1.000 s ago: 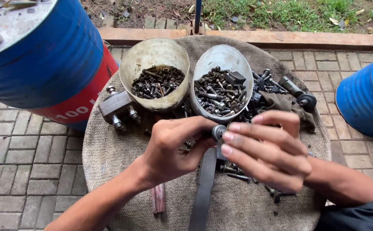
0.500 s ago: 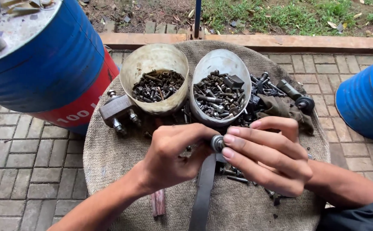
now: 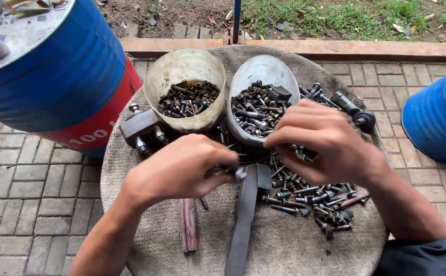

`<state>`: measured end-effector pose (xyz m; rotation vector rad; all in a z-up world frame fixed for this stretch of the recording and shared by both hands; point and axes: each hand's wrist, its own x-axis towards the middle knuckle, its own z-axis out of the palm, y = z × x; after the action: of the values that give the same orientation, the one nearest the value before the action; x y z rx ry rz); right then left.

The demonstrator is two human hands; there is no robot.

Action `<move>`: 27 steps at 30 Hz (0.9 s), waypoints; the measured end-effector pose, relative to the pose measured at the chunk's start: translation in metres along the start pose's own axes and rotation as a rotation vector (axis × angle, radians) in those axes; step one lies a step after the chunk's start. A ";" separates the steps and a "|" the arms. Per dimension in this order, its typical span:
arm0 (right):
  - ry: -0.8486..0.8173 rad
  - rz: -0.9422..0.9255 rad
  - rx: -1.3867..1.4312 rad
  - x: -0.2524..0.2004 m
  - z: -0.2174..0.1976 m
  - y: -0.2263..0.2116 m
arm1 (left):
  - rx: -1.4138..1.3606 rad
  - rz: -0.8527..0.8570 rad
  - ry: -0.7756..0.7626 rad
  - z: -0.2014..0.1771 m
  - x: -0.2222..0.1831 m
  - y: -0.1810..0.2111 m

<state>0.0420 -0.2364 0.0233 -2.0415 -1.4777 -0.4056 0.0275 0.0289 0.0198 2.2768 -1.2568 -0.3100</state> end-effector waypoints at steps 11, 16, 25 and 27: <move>-0.681 0.406 -0.082 -0.005 0.002 -0.010 | 0.158 -0.412 -0.251 0.012 0.009 -0.014; -0.928 0.509 -0.142 -0.012 0.014 -0.005 | 0.205 -0.388 -0.217 0.033 0.019 -0.030; -0.920 0.375 -0.197 -0.029 0.035 -0.006 | -0.256 -0.021 0.113 0.007 0.013 0.001; -0.904 0.429 -0.144 -0.022 0.024 -0.006 | -0.422 0.125 0.157 0.007 0.012 0.006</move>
<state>0.0264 -0.2371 -0.0062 -2.7444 -1.3974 0.6933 0.0266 0.0135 0.0179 1.8207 -1.1247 -0.3108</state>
